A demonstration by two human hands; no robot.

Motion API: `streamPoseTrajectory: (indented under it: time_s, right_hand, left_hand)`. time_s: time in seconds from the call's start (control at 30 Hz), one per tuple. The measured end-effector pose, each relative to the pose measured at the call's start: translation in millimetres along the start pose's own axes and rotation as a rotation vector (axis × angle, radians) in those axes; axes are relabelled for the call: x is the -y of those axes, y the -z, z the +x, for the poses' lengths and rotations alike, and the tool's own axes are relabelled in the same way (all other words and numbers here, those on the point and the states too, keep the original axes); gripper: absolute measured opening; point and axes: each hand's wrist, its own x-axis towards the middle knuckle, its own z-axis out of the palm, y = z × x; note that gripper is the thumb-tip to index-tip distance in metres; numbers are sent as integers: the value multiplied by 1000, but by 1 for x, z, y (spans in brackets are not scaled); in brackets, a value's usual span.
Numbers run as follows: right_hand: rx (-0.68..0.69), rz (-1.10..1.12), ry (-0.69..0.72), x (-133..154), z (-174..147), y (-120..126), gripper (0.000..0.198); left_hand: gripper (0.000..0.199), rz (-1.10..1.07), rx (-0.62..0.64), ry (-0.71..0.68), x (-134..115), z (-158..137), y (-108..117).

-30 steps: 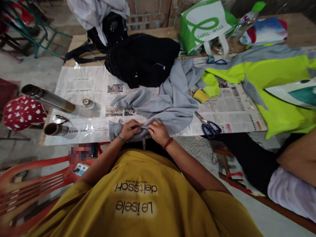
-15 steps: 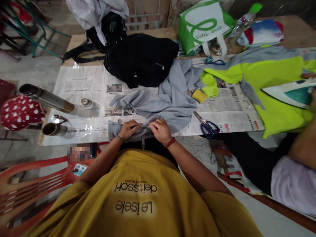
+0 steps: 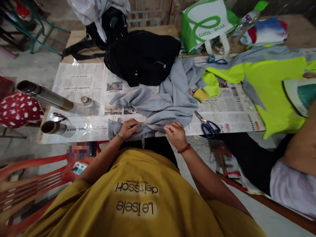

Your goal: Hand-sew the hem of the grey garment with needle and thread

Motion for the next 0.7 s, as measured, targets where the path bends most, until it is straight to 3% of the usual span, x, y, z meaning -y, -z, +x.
streamPoseTrajectory:
  time_s: [0.13,0.27,0.4,0.57,0.7]
  right_hand:
    - [-66,-40,-30,-14,4,15,24]
    - [-174,-23,-57,1,25,18,22]
    - [75,88,-16,35,54,-7,20]
    - [413,-14,-36,65,80,-44,22]
    - [504,44,-112,71,86,-55,17]
  left_hand:
    - [9,24,-5,-19,2,-2,0]
    - [11,46,5,-16,2,-3,0]
    - [12,27,-18,-31,0,-2,1]
    - [10,16,-17,-49,0,-1,1]
    - [8,20,-12,-63,2,0,0]
